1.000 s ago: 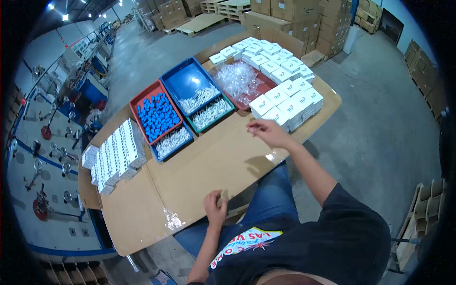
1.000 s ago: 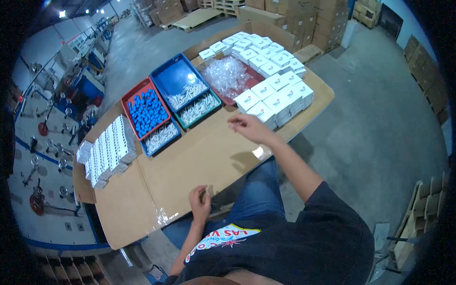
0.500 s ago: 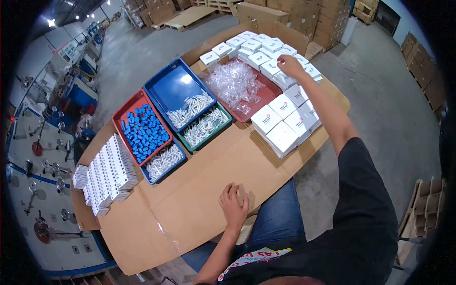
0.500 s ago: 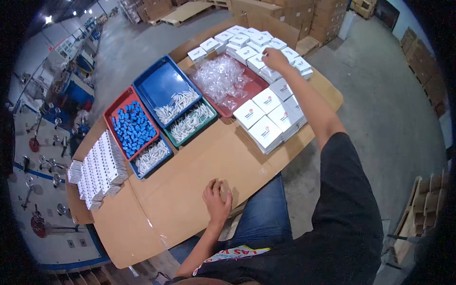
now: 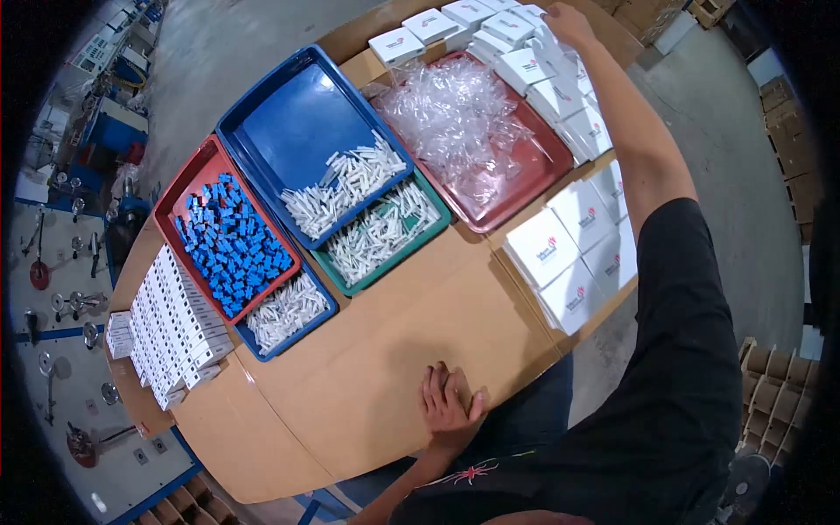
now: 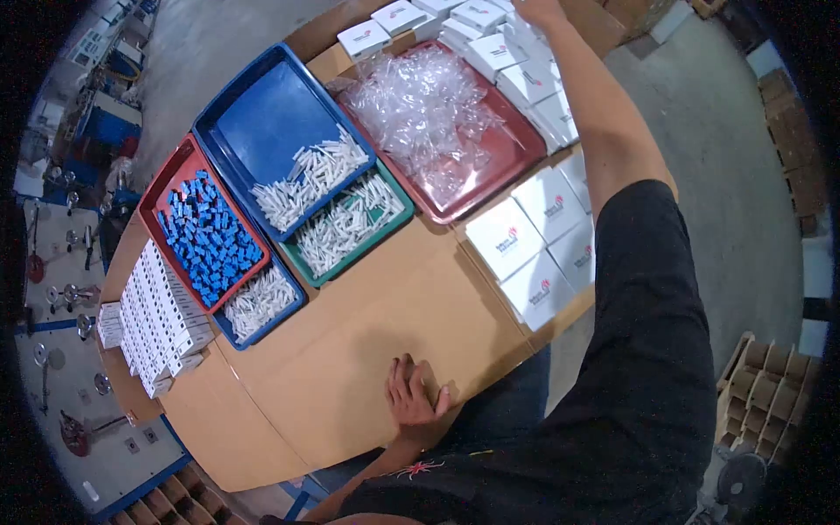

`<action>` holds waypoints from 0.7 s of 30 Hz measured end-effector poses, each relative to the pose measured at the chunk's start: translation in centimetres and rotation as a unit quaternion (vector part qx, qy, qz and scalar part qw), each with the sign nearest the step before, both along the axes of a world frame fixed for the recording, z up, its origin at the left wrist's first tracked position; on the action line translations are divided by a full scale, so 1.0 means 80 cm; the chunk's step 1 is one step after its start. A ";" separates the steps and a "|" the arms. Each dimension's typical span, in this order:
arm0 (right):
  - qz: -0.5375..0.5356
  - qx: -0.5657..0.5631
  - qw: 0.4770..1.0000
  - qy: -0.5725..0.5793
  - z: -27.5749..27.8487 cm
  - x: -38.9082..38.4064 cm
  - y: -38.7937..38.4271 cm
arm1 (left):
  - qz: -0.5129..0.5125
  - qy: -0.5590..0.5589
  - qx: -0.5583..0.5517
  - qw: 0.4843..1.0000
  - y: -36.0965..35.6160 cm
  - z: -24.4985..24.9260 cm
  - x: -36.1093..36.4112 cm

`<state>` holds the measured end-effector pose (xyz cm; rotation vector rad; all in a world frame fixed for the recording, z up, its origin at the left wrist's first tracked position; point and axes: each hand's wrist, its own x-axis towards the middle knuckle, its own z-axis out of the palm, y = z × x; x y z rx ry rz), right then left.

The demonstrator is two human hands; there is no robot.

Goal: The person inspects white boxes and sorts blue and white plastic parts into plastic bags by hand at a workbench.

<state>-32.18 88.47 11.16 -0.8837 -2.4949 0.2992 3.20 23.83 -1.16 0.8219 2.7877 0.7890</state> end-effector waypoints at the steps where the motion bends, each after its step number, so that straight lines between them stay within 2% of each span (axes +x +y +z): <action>1: 0.012 0.012 1.000 0.007 -0.011 -0.018 0.020 | -0.002 0.004 -0.005 1.000 0.001 0.003 -0.002; 2: 0.014 0.011 1.000 0.004 -0.026 -0.037 0.053 | 0.000 0.001 -0.005 1.000 0.001 0.001 -0.004; 4: 0.091 0.032 0.995 -0.020 -0.065 -0.071 0.126 | -0.001 -0.001 0.001 1.000 -0.002 -0.009 -0.002; 8: 0.079 0.048 0.993 -0.076 -0.059 -0.090 0.117 | -0.012 -0.005 -0.019 1.000 -0.010 -0.021 0.002; 13: 0.051 -0.031 0.991 -0.118 -0.053 -0.093 0.126 | -0.029 -0.024 -0.037 0.999 -0.011 -0.014 0.004; 16: 0.041 0.012 0.992 -0.117 -0.050 -0.090 0.117 | -0.026 -0.010 -0.031 0.999 -0.013 -0.026 0.008; 17: 0.046 0.011 0.993 -0.112 -0.048 -0.091 0.112 | -0.021 -0.005 -0.032 0.999 -0.012 -0.031 0.009; 19: -0.024 0.025 0.996 -0.085 -0.016 -0.068 0.056 | -0.010 -0.006 -0.005 1.000 -0.012 -0.034 0.011; 20: -0.021 0.024 0.996 -0.082 -0.022 -0.071 0.064 | -0.007 -0.004 -0.006 1.000 -0.013 -0.032 0.014; 21: -0.020 0.047 0.999 -0.015 -0.027 -0.073 0.080 | -0.009 -0.008 -0.015 1.000 -0.013 -0.029 0.012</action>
